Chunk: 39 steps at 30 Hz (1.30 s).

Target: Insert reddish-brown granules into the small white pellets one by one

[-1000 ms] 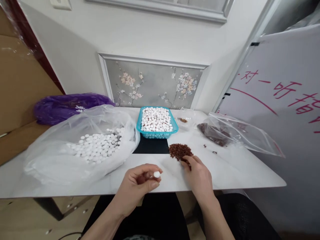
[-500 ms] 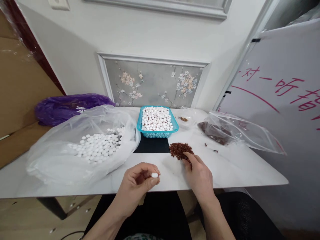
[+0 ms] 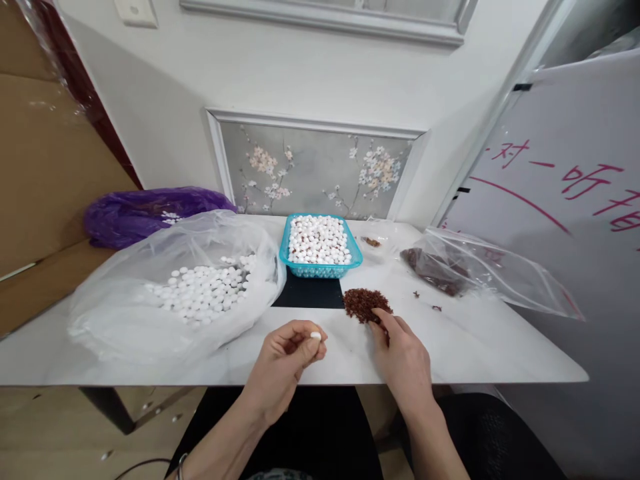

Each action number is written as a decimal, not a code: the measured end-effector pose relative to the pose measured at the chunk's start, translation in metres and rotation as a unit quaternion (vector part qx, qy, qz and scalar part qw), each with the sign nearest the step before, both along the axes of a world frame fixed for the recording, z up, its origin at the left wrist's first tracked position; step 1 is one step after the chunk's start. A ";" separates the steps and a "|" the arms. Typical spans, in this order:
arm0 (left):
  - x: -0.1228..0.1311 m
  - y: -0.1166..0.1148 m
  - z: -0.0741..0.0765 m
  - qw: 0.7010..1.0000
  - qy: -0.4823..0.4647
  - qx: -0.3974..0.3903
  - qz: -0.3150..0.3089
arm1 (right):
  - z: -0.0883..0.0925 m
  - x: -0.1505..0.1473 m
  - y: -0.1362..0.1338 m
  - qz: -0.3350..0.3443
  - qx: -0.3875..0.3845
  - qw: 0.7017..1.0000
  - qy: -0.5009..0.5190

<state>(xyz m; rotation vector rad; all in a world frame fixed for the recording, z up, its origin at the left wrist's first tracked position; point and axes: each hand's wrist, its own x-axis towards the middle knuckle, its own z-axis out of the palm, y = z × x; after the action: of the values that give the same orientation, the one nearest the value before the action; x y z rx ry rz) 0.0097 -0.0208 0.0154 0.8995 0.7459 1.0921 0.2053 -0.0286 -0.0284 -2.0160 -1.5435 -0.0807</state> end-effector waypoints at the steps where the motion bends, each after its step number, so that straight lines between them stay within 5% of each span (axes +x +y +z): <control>1: 0.000 0.000 0.000 1.000 0.002 -0.016 0.000 | 0.000 0.000 0.000 -0.001 -0.001 1.000 0.001; 15: 0.005 0.006 0.011 0.996 0.072 0.043 0.036 | 0.001 0.001 0.002 0.012 -0.015 1.000 0.009; 18: 0.016 0.036 0.027 0.976 0.161 0.137 0.059 | 0.000 0.001 0.001 0.020 -0.011 1.000 0.009; 20: 0.027 0.065 0.040 0.934 0.268 0.218 0.094 | -0.004 0.002 0.001 0.028 0.003 1.000 0.010; 26: 0.035 0.138 0.061 0.860 0.398 0.272 0.166 | -0.025 0.016 0.000 0.007 0.044 0.999 0.021; 30: 0.003 0.135 0.067 0.810 0.480 0.306 0.139 | -0.031 0.025 0.002 0.018 0.031 0.998 0.057; 35: -0.074 0.114 0.085 0.748 0.584 0.306 0.077 | -0.023 0.016 -0.001 0.009 0.077 0.995 0.068; 39: -0.127 0.107 0.082 0.701 0.661 0.263 0.057 | -0.019 0.009 -0.001 0.015 0.085 0.995 0.055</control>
<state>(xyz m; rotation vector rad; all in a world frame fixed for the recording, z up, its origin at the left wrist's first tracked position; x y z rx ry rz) -0.1172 0.0860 0.0974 2.2333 1.7095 0.5919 0.2142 -0.0294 -0.0469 -1.8324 -1.4476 -0.0847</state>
